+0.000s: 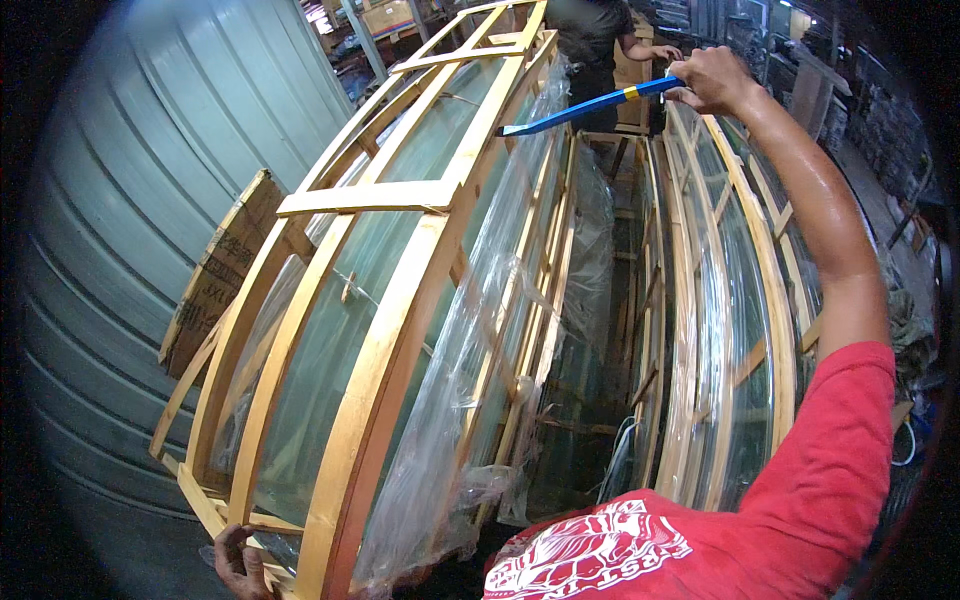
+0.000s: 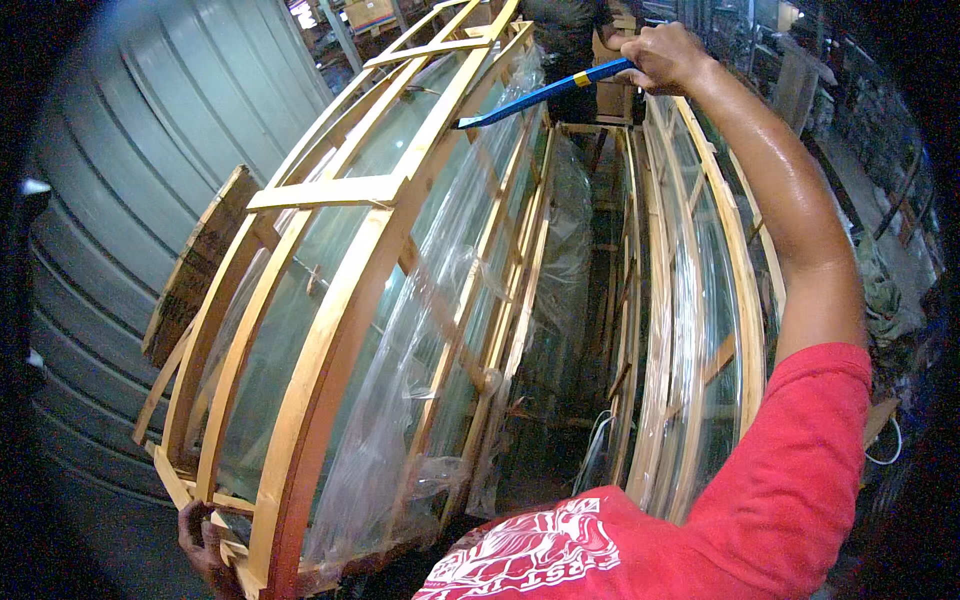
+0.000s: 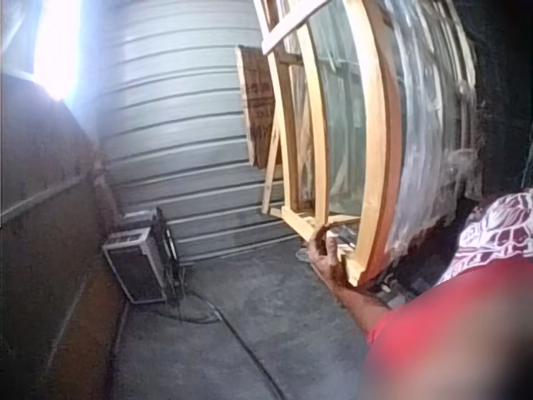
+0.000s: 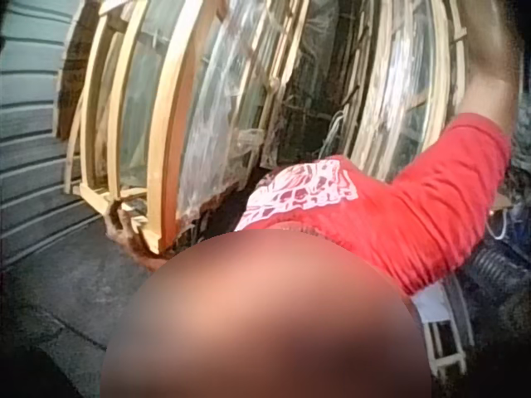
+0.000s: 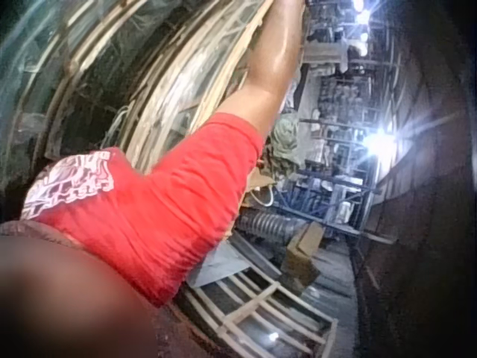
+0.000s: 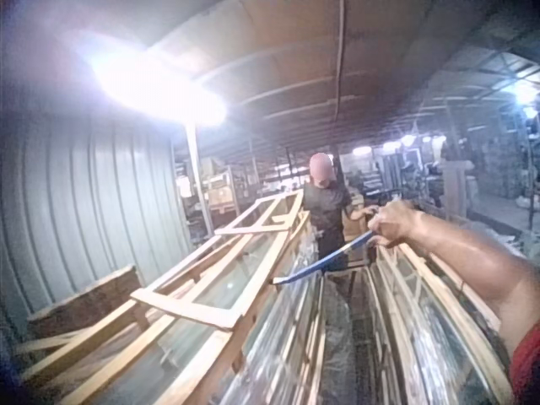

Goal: The person uses a crowbar to pry open a wooden crate containing a large glass panel wrapped in plastic. They then remove the plastic wrap and a securing strap from the panel.

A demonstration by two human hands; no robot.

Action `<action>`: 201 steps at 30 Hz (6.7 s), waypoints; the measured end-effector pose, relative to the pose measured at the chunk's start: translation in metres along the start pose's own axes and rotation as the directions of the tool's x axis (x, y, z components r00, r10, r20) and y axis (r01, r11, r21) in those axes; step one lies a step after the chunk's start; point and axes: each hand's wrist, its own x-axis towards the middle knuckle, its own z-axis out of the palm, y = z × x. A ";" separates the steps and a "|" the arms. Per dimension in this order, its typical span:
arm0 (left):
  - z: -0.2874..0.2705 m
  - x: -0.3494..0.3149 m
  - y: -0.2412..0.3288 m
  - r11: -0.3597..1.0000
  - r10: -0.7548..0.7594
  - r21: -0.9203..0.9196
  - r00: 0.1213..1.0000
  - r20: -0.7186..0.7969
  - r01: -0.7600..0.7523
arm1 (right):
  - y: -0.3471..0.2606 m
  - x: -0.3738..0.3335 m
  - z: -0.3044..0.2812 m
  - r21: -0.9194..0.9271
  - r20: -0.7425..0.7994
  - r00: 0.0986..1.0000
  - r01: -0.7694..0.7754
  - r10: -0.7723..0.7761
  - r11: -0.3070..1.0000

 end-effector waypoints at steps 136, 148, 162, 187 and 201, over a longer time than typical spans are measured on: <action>-0.007 -0.031 0.002 0.888 0.428 0.063 0.868 0.251 -0.456 | -0.129 -0.145 -0.252 0.092 0.037 0.963 0.262 -0.266 0.961; 0.001 -0.027 -0.002 0.879 0.456 0.035 0.859 0.233 -0.476 | -0.244 -0.245 -0.048 0.623 0.282 0.940 -0.330 0.190 0.709; -0.006 -0.026 -0.010 0.875 0.474 -0.026 0.843 0.253 -0.484 | -0.497 -0.309 0.030 0.814 0.329 0.843 -0.482 0.425 0.324; 0.002 -0.016 -0.053 0.604 0.755 -0.208 0.636 -0.160 -0.770 | -0.298 -0.390 -0.353 0.324 0.113 0.967 -0.252 0.227 0.912; 0.002 -0.016 -0.058 0.585 0.762 -0.175 0.610 -0.217 -0.792 | -0.254 -0.320 -0.386 0.192 0.139 0.989 -0.076 0.050 0.978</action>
